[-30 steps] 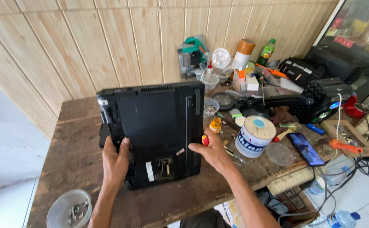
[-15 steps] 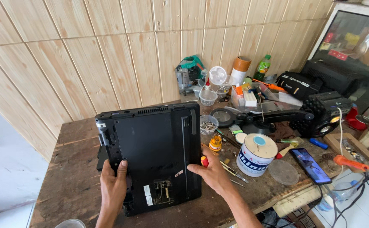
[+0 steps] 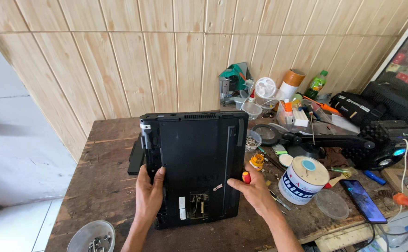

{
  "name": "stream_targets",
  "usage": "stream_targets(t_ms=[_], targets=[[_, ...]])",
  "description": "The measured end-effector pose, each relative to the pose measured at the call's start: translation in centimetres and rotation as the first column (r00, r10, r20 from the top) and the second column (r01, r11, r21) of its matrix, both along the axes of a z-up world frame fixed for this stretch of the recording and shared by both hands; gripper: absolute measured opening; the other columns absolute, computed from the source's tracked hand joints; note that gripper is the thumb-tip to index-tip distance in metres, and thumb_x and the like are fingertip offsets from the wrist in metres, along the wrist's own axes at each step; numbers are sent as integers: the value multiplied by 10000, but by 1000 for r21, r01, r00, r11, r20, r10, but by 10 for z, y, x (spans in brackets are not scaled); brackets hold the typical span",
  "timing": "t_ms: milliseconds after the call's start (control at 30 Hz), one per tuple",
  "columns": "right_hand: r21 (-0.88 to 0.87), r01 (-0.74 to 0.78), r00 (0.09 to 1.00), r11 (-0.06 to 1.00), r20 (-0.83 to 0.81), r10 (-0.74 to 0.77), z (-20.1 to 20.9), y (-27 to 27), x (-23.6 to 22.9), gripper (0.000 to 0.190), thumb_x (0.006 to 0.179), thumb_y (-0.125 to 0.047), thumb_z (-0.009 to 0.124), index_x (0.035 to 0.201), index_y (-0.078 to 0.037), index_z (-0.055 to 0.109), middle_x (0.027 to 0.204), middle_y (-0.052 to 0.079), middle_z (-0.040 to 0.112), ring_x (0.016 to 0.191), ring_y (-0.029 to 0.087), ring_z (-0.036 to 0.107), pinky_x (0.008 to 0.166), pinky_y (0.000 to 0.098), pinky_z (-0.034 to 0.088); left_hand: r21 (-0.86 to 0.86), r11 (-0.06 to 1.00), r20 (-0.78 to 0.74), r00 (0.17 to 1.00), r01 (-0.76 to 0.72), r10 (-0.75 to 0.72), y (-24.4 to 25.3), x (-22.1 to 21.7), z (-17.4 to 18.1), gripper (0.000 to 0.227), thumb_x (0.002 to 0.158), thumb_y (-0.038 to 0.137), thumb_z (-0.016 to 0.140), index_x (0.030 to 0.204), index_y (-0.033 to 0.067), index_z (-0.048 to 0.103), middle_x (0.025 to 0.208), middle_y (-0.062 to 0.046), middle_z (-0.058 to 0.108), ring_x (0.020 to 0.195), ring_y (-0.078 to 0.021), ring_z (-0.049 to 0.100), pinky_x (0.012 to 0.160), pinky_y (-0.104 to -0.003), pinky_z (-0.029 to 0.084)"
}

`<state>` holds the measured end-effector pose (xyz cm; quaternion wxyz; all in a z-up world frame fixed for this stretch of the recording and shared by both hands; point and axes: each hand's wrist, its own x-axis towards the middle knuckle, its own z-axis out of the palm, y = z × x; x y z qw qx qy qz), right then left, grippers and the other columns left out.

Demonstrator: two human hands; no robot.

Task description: The person uses a screwdriver to remove screws from the back of a black electronic device, placing them into a plastic container. They rotate the device to access different screw locations and continue unscrewing until the back panel is loose.

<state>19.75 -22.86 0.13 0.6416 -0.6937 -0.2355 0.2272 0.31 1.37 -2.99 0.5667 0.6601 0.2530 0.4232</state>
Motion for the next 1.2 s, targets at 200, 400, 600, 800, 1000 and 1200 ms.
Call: stream_targets(t_ms=[200, 400, 600, 800, 1000, 1200], targets=[[27, 2, 999, 1000, -32, -1, -6, 3, 6, 654, 877, -14, 849, 1509, -70, 691, 1471, 141, 820, 1287, 249, 774, 1124, 398, 645, -72, 994, 58, 996, 77, -73, 0, 0, -1, 392, 1048, 388, 671, 1268, 63, 668, 1202, -113, 776, 1194, -232, 759, 927, -406, 635], [-38, 17, 999, 999, -48, -19, -4, 8, 5, 615, 932, -69, 837, 1529, -124, 699, 1315, 134, 855, 918, 227, 702, 667, 325, 505, -32, 999, -29, 999, 38, -39, 5, -4, -1, 351, 1071, 378, 658, 1270, 88, 669, 1186, -93, 765, 1141, -220, 754, 885, -406, 595], [-17, -5, 1000, 1000, -16, 5, -39, 13, 25, 598, 932, -104, 857, 1515, -160, 735, 752, 9, 600, 518, 100, 324, 415, 282, 245, -49, 999, -95, 995, 16, -21, 17, -1, -17, 298, 1081, 339, 663, 1262, 103, 681, 1125, -77, 772, 1057, -204, 722, 854, -414, 540], [35, 81, 992, 996, 97, -84, -62, 14, 34, 530, 871, -81, 938, 1374, -110, 775, 893, 81, 719, 432, 101, 462, 368, 228, 389, -33, 998, 139, 989, 51, -46, 13, -12, -18, 148, 1103, 94, 694, 1210, -9, 690, 922, -160, 722, 943, -214, 606, 836, -419, 556], [34, 63, 993, 997, 103, -66, -58, 16, 34, 637, 870, -45, 928, 1474, -96, 732, 1012, 123, 772, 423, 81, 453, 386, 236, 380, -27, 992, 194, 974, 124, -117, 16, -21, -23, 116, 1122, 71, 653, 1208, 18, 709, 885, -121, 707, 859, -191, 627, 787, -374, 550], [43, 45, 992, 998, 114, -49, -29, 17, 8, 628, 896, -48, 902, 1492, -108, 714, 1149, 91, 794, 428, 58, 444, 398, 220, 403, -31, 992, 225, 968, 126, -116, 12, -25, -23, 83, 1099, 66, 692, 1176, 35, 701, 896, -52, 665, 879, -146, 600, 772, -316, 531]])
